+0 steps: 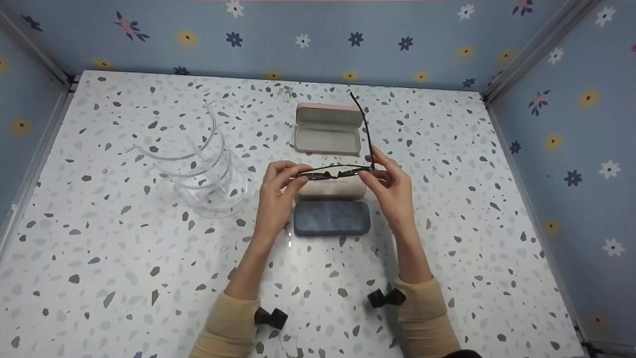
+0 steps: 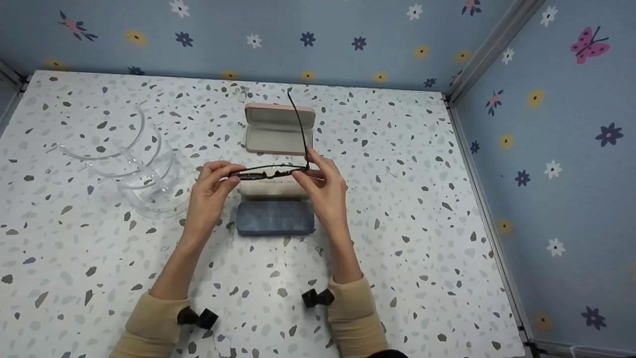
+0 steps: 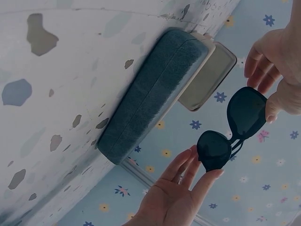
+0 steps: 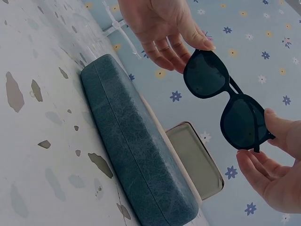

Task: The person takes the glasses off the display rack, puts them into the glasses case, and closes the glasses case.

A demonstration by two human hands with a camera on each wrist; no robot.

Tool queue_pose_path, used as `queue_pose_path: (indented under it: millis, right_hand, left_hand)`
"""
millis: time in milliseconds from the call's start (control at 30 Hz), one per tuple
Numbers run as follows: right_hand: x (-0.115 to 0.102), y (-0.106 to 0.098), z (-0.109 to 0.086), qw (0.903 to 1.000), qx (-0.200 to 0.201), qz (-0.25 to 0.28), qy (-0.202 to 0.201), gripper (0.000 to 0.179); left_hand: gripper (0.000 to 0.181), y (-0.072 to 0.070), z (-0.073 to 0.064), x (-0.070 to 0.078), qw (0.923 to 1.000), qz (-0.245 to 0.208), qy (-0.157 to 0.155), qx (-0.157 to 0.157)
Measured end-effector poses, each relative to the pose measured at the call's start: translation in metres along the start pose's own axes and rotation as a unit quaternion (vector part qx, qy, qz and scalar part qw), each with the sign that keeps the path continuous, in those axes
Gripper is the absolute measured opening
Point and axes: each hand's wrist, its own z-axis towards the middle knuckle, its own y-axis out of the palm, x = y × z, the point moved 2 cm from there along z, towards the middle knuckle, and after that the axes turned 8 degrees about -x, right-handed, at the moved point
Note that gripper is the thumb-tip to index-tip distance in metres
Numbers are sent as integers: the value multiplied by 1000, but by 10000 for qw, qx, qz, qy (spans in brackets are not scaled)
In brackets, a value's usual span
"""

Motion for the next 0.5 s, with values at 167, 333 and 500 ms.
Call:
queue_pose_path:
  millis: [167,333,500]
  right_hand:
    - [1,-1,1,10000,1,-6,-28,55]
    - [0,-1,2,10000,-2,-25,-53,53]
    - [1,-1,2,9999,-71,-87,-71,52]
  left_hand:
    - [25,0,0,0,10000,-48,11,-12]
    - [25,0,0,0,10000,-51,21,-16]
    - [25,0,0,0,10000,29,-1,-21]
